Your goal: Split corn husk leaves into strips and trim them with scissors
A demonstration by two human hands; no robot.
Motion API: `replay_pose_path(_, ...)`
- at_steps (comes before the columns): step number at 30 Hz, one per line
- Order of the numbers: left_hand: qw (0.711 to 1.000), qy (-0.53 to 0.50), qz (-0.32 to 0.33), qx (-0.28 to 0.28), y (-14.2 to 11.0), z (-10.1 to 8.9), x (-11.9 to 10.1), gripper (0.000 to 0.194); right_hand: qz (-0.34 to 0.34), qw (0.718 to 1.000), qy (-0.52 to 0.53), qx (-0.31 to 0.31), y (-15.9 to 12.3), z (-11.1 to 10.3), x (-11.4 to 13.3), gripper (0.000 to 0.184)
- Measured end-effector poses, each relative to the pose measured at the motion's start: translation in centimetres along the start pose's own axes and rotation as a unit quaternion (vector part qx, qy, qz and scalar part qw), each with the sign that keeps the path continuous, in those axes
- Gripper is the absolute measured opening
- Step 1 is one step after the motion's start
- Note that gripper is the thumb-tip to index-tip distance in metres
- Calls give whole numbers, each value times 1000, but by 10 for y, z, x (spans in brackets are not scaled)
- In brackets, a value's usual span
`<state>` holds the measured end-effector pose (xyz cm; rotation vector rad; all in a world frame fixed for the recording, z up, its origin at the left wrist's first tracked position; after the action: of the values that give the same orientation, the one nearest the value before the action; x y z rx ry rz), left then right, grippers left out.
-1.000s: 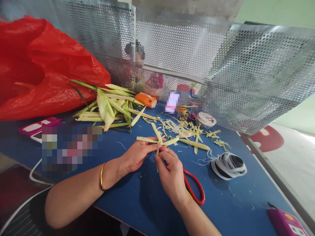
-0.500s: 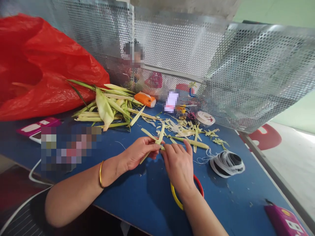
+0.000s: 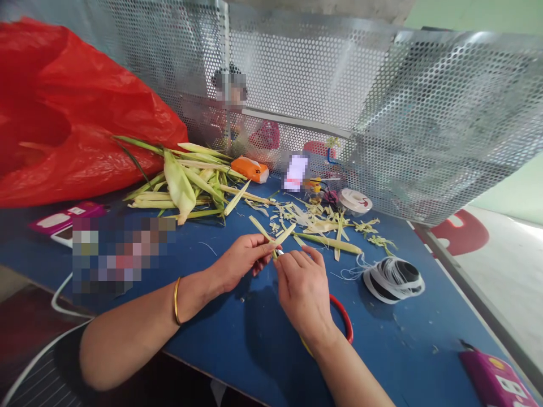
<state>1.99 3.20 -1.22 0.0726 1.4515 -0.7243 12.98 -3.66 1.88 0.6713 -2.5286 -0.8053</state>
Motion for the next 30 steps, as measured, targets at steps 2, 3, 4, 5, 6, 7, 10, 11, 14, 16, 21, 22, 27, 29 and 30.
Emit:
replay_pose_path(2, 999, -11, -17, 30, 0, 0, 0, 26, 88, 992, 94, -2, -2, 3, -12, 37)
replay_pose_path(3, 998, -19, -28, 53, 0, 0, 0, 27, 152, 976, 155, -16, -4, 5, -21, 40)
replay_pose_path(4, 996, -26, -39, 78, -1, 1, 1, 29, 222, 948, 224, -36, -7, 7, -29, 44)
replay_pose_path(5, 993, -30, -50, 104, -1, 3, 1, 30, 288, 908, 298, -58, -11, 11, -37, 48)
replay_pose_path(6, 989, -31, -61, 128, -2, 5, 1, 32, 344, 859, 371, -75, -14, 15, -43, 49)
replay_pose_path(7, 987, -29, -70, 145, -3, 7, 1, 34, 382, 808, 439, -87, -16, 19, -45, 49)
replay_pose_path(10, 982, -7, -84, 167, -5, 10, 3, 40, 411, 704, 571, -100, -17, 28, -45, 41)
replay_pose_path(11, 982, 3, -84, 167, -6, 10, 4, 43, 408, 692, 586, -108, -17, 29, -45, 38)
replay_pose_path(14, 985, 47, -69, 152, -5, 10, 7, 47, 391, 704, 581, -118, -17, 29, -43, 31)
replay_pose_path(16, 986, 77, -51, 138, -4, 10, 9, 45, 374, 739, 549, -113, -17, 27, -42, 29)
replay_pose_path(21, 986, 82, -56, 137, -4, 13, 12, 33, 362, 794, 463, -157, -19, 20, -44, 31)
replay_pose_path(22, 985, 75, -62, 140, -5, 14, 12, 33, 363, 796, 454, -170, -19, 20, -44, 30)
replay_pose_path(27, 985, 43, -86, 145, -5, 13, 13, 42, 341, 831, 405, -173, -15, 15, -46, 29)
replay_pose_path(29, 987, 29, -89, 129, -4, 10, 13, 46, 332, 841, 399, -155, -13, 13, -47, 31)
replay_pose_path(30, 988, 20, -92, 121, -3, 8, 13, 47, 329, 843, 400, -145, -12, 12, -48, 34)
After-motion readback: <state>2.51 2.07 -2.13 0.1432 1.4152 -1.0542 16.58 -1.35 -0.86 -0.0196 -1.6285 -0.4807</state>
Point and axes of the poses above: each hand's wrist, its own y-axis towards the middle knuckle, its own z-axis out of the palm, x = y × z, the point moved 5 cm from there along y, towards the middle knuckle, and after that the axes turned 12 degrees about -z, right-handed, at the moved point
